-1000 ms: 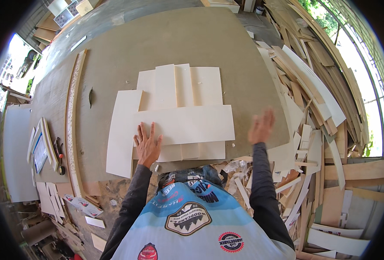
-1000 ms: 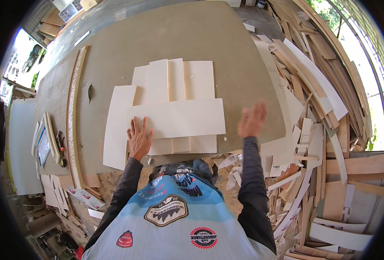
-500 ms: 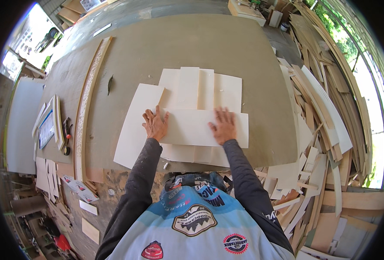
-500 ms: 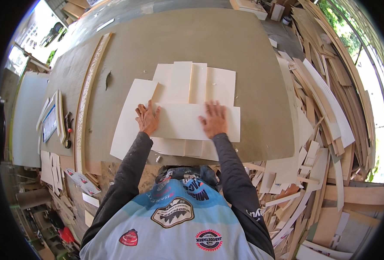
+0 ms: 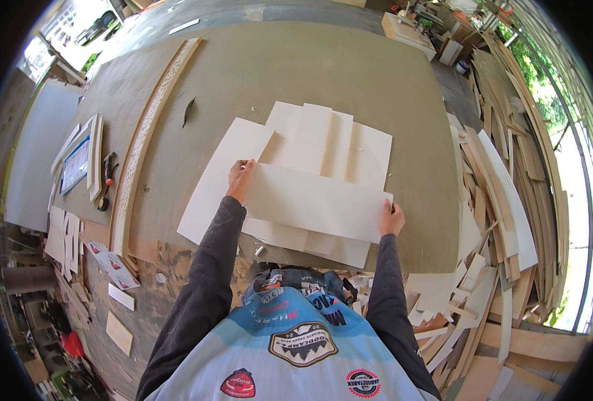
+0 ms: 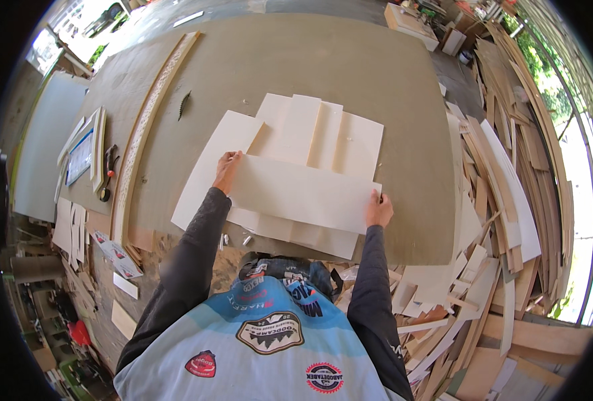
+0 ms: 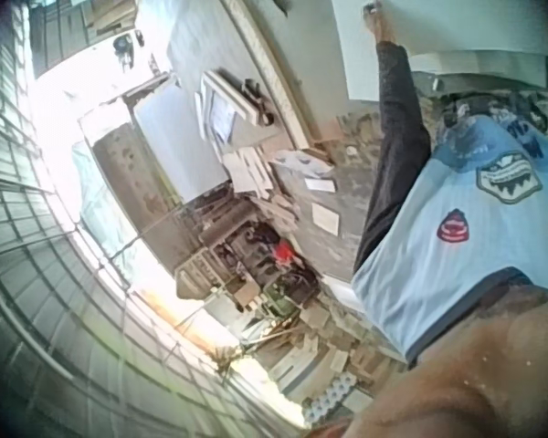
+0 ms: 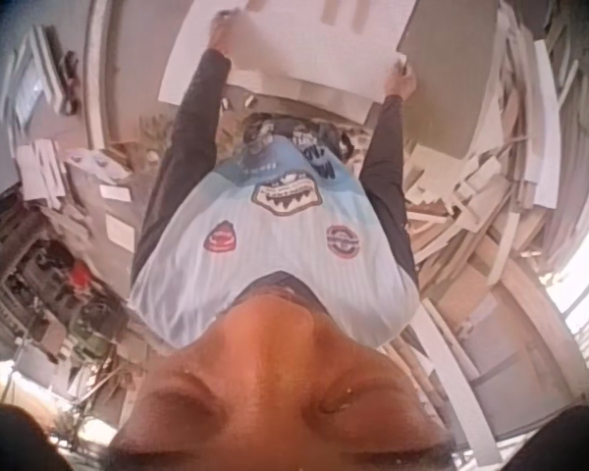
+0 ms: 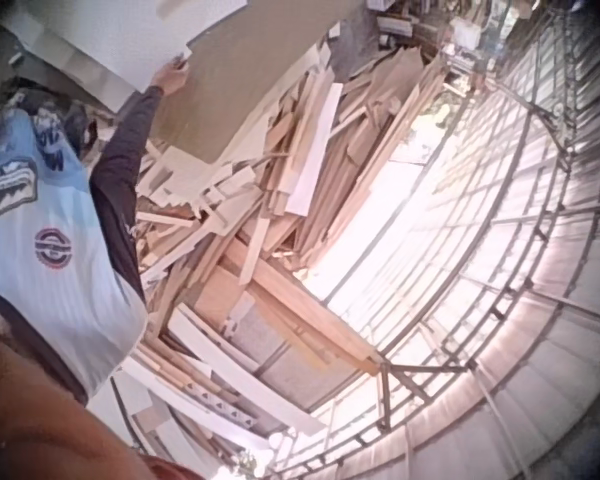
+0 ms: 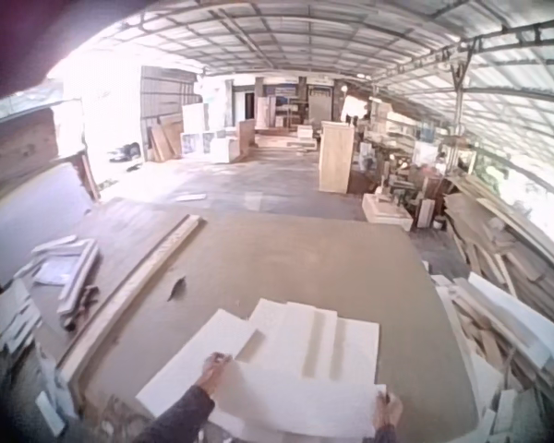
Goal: The person cleans and peels protective film from several white wooden panels on a workbench, then stacks them and picks up a nail gun.
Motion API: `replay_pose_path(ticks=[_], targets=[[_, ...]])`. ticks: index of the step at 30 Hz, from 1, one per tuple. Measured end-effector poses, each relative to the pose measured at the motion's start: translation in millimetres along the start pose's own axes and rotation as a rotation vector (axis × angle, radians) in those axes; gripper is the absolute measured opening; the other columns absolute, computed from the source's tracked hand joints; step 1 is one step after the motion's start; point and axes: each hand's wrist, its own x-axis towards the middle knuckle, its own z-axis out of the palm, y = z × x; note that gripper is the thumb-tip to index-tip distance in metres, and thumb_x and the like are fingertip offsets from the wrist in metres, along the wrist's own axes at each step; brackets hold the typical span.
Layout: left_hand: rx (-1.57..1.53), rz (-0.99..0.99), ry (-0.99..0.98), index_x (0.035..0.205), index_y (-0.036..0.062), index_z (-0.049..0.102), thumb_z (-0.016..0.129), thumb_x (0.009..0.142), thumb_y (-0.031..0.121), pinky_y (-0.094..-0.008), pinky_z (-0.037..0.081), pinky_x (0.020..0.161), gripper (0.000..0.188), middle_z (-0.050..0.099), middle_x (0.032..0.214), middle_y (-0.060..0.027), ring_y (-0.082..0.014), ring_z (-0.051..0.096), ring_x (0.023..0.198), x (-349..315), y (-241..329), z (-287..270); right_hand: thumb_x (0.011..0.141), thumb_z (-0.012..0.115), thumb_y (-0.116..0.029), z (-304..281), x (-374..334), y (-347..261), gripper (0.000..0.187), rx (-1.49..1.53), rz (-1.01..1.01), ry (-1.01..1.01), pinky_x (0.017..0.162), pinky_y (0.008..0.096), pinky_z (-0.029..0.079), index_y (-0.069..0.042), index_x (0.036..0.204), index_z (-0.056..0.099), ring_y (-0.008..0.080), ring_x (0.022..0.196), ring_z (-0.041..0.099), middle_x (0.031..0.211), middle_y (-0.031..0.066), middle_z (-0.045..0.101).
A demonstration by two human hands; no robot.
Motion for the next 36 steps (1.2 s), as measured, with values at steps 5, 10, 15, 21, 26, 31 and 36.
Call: replay_pose_path(ticks=[5,10,15,21,26,31,36], targets=[[-0.081,-0.018,-0.064,0.092,0.0054,0.061,0.059,0.102,0.031,-0.0283,0.043,0.056,0.028,0.058,0.076,0.0018,-0.0075,0.052,0.065,-27,-9,-14,0.092,0.063,-0.058,-12,-14,24,0.065,0.076,0.172,-0.024,0.069,0.0430,0.049,0.006,0.079,0.064,0.0285,0.069,0.060,0.073,0.0166,0.065],[-0.185,0.071,0.018,0.088,0.0118,0.060,0.059,0.103,0.038,-0.0242,0.037,0.054,0.030,0.047,0.071,0.0076,-0.0040,0.043,0.062,-80,-34,-66,0.092,0.067,-0.054,-33,-45,-32,0.062,0.392,0.287,-0.093,0.066,0.0394,0.047,0.005,0.075,0.063,0.0206,0.066,0.055,0.067,0.0116,0.058],[-0.048,0.066,0.292,0.091,0.0033,0.068,0.055,0.106,0.043,-0.0257,0.040,0.061,0.044,0.055,0.075,0.0027,-0.0070,0.046,0.068,-108,-90,-149,0.099,0.062,-0.043,-4,-58,-94,0.047,0.378,-0.083,-0.214,0.077,0.0353,0.054,0.003,0.099,0.073,0.0218,0.083,0.071,0.089,0.0142,0.075],[-0.297,0.006,0.483,0.090,0.0003,0.067,0.052,0.107,0.043,-0.0277,0.046,0.060,0.048,0.061,0.077,0.0007,-0.0089,0.054,0.067,-126,-123,-230,0.094,0.067,-0.047,55,-71,-195,0.064,0.382,-0.315,-0.666,0.104,0.0408,0.049,0.007,0.129,0.062,0.0376,0.119,0.064,0.129,0.0265,0.065],[-0.246,-0.082,0.470,0.089,0.0001,0.066,0.049,0.108,0.044,-0.0303,0.045,0.057,0.051,0.060,0.074,-0.0011,-0.0120,0.055,0.064,-118,-138,-268,0.091,0.070,-0.034,92,-91,-246,0.055,0.328,-0.253,-0.614,0.104,0.0412,0.049,0.009,0.125,0.063,0.0372,0.121,0.063,0.127,0.0273,0.066],[-0.063,-0.082,0.788,0.092,-0.0067,0.066,0.048,0.108,0.042,-0.0362,0.047,0.063,0.055,0.060,0.073,-0.0064,-0.0201,0.056,0.067,-102,-146,-255,0.084,0.070,-0.018,127,-130,-262,0.046,0.749,-0.224,-0.135,0.099,0.0441,0.050,0.008,0.121,0.060,0.0384,0.115,0.063,0.124,0.0236,0.063],[0.318,-0.210,0.849,0.108,-0.0056,0.064,0.054,0.103,0.040,-0.0440,0.046,0.083,0.047,0.067,0.104,-0.0153,-0.0295,0.062,0.093,-97,-145,-232,0.084,0.069,-0.022,140,-217,-252,0.053,0.359,-0.006,-0.450,0.096,0.0474,0.049,0.007,0.126,0.052,0.0416,0.112,0.060,0.121,0.0274,0.059]])
